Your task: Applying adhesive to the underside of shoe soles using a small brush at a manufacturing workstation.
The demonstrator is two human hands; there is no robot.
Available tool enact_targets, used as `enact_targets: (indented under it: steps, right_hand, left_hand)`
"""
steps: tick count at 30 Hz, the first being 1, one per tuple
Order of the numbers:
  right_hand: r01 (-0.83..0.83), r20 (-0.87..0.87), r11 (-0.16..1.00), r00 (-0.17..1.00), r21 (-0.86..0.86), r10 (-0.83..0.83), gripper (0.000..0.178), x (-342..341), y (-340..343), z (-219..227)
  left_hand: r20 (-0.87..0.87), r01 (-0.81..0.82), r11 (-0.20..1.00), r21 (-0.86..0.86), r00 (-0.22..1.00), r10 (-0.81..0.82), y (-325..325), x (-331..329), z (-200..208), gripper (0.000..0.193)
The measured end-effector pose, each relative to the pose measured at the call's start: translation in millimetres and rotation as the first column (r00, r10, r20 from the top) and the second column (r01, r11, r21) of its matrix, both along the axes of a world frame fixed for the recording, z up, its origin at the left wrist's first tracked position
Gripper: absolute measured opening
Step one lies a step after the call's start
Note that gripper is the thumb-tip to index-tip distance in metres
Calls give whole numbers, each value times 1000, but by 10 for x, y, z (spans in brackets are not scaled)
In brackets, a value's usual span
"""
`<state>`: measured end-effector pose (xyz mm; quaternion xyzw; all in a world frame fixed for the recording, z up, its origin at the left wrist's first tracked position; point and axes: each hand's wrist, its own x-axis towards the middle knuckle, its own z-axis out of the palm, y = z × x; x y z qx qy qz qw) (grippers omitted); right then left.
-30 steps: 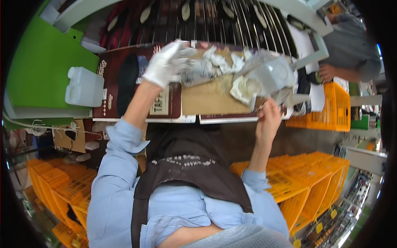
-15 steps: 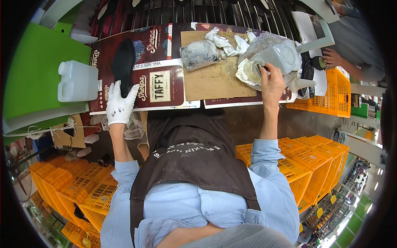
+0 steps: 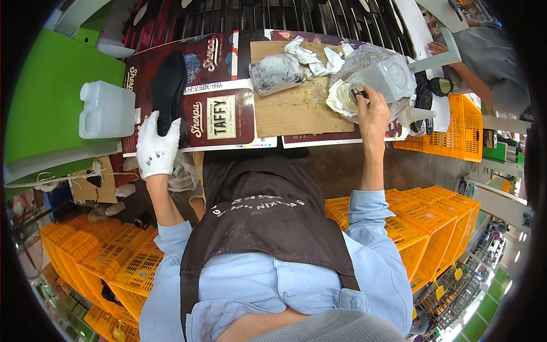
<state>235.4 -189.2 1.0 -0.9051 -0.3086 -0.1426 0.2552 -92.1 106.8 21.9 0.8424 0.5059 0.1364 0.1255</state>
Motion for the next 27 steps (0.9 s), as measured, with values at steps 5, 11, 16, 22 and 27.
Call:
enact_targets:
  steps: [5, 11, 16, 22, 27]
  right_hand:
    - [115, -191, 948, 980, 295, -60, 24, -12, -134, -101]
    - [140, -307, 883, 952, 449, 5, 26, -44, -210, -149]
    - [136, -343, 907, 939, 399, 10, 26, -62, -161, -178]
    - [128, -408, 740, 889, 660, 210, 26, -38, -86, -342]
    - [468, -615, 398, 599, 789, 513, 28, 36, -81, -359]
  left_hand:
    - [244, 22, 968, -251, 969, 41, 128, -105, 30, 73]
    - [607, 296, 538, -789, 513, 607, 404, -301, 3, 49]
    - [155, 835, 21, -550, 77, 985, 484, -327, -68, 35]
    - [522, 834, 71, -547, 273, 808, -112, 65, -126, 31]
    - [652, 778, 23, -627, 509, 563, -739, 519, -56, 40]
